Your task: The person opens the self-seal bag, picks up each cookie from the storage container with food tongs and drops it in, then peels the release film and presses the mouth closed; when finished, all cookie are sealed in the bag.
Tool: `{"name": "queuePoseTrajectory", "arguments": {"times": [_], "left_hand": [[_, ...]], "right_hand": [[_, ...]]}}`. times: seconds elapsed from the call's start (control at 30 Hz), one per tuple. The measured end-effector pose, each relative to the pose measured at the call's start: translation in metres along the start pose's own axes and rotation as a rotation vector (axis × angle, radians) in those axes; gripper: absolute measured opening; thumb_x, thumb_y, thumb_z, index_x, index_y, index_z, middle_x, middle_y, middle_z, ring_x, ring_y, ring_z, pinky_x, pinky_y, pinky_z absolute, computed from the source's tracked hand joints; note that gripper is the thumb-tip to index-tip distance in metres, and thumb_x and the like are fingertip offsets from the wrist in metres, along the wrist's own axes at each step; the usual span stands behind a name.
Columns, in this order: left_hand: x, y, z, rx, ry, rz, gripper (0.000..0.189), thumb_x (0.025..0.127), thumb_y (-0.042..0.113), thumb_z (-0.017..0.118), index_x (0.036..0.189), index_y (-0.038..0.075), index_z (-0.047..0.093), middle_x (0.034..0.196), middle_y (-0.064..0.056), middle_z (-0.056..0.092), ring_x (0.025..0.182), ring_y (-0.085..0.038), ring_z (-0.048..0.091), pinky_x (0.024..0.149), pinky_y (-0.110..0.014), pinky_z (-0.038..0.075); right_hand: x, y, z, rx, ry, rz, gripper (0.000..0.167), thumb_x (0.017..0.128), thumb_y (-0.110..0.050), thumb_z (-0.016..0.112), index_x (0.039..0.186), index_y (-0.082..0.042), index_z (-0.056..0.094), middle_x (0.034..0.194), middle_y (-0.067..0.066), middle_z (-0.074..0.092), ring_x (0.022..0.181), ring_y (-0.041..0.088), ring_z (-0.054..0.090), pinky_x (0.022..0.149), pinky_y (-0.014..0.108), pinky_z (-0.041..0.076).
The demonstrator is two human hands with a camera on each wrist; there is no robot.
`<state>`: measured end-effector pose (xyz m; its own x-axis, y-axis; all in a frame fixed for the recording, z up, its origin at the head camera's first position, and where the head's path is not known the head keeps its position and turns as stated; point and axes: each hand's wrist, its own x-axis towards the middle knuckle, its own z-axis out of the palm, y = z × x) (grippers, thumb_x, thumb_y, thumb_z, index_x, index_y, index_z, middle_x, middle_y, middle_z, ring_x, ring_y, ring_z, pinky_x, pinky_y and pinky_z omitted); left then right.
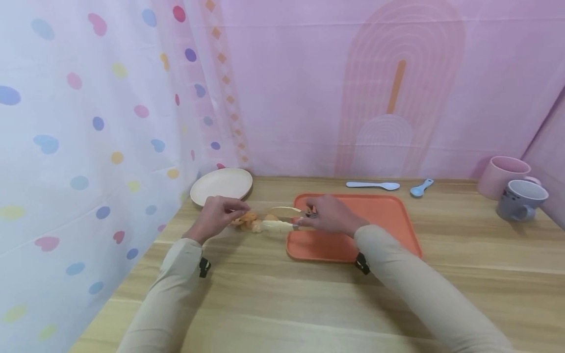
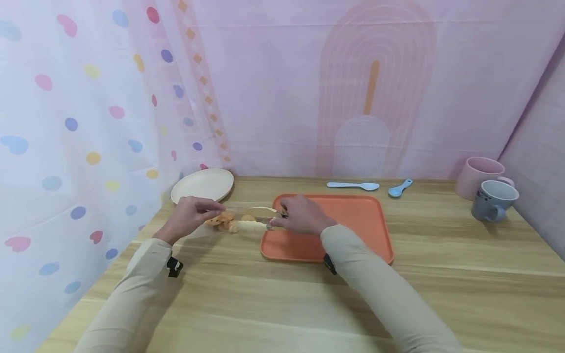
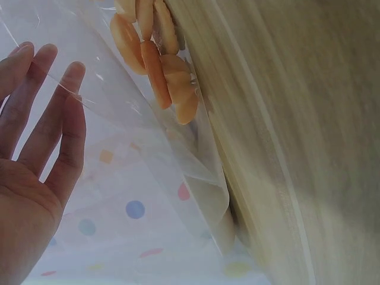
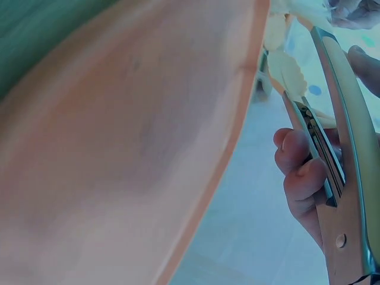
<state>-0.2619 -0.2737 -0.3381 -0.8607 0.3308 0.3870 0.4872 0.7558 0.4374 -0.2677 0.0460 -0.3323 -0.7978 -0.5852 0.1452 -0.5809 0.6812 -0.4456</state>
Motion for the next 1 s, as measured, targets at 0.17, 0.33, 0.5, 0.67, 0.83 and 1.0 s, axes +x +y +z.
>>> {"name": "queuePoseTrajectory", "arguments": {"times": [0.17, 0.33, 0.5, 0.67, 0.83, 1.0], "left_hand": [[0.001, 0.0, 0.001, -0.001, 0.002, 0.002, 0.01, 0.089, 0.007, 0.075, 0.097, 0.007, 0.081, 0.1, -0.01, 0.08, 0.093, -0.025, 0.076, 0.079, -0.038, 0.064], [0.001, 0.0, 0.0, 0.001, 0.006, 0.004, 0.01, 0.088, 0.006, 0.075, 0.096, 0.008, 0.081, 0.099, -0.01, 0.08, 0.092, -0.025, 0.076, 0.078, -0.038, 0.064], [0.001, -0.001, 0.001, 0.007, 0.004, 0.0, 0.01, 0.088, 0.006, 0.075, 0.096, 0.007, 0.081, 0.099, -0.009, 0.08, 0.091, -0.024, 0.076, 0.078, -0.037, 0.064], [-0.001, -0.002, 0.001, 0.015, -0.001, -0.011, 0.01, 0.088, 0.006, 0.075, 0.097, 0.007, 0.08, 0.098, -0.009, 0.08, 0.09, -0.023, 0.076, 0.077, -0.035, 0.064], [-0.001, -0.002, 0.001, 0.006, 0.008, -0.006, 0.01, 0.087, 0.005, 0.076, 0.096, 0.007, 0.08, 0.097, -0.009, 0.08, 0.09, -0.023, 0.076, 0.077, -0.034, 0.064], [-0.001, -0.002, 0.0, -0.009, 0.011, -0.011, 0.01, 0.088, 0.006, 0.075, 0.096, 0.007, 0.08, 0.098, -0.009, 0.08, 0.09, -0.023, 0.076, 0.078, -0.036, 0.064]], "right_hand": [[-0.014, 0.009, -0.014, 0.014, -0.013, 0.011, 0.032, 0.093, -0.042, 0.07, 0.081, -0.014, 0.058, 0.064, -0.003, 0.054, 0.056, 0.01, 0.044, 0.054, 0.024, 0.039], [-0.03, 0.026, -0.028, 0.017, 0.0, 0.022, 0.028, 0.092, -0.042, 0.071, 0.085, -0.016, 0.062, 0.073, -0.002, 0.06, 0.065, 0.012, 0.05, 0.058, 0.027, 0.043], [-0.051, 0.047, -0.043, -0.001, 0.045, 0.039, 0.028, 0.093, -0.041, 0.071, 0.085, -0.016, 0.059, 0.072, -0.001, 0.056, 0.064, 0.012, 0.049, 0.057, 0.026, 0.041], [-0.08, 0.067, -0.059, -0.078, 0.1, 0.078, 0.028, 0.093, -0.04, 0.071, 0.084, -0.017, 0.057, 0.065, -0.003, 0.052, 0.058, 0.01, 0.043, 0.055, 0.024, 0.036], [-0.112, 0.089, -0.078, -0.161, 0.157, 0.109, 0.028, 0.094, -0.039, 0.07, 0.09, -0.013, 0.061, 0.063, -0.003, 0.055, 0.057, 0.009, 0.045, 0.054, 0.025, 0.038], [-0.141, 0.115, -0.094, -0.228, 0.205, 0.196, 0.04, 0.093, -0.038, 0.069, 0.109, -0.002, 0.064, 0.084, 0.008, 0.069, 0.074, 0.02, 0.061, 0.062, 0.035, 0.049]]}}
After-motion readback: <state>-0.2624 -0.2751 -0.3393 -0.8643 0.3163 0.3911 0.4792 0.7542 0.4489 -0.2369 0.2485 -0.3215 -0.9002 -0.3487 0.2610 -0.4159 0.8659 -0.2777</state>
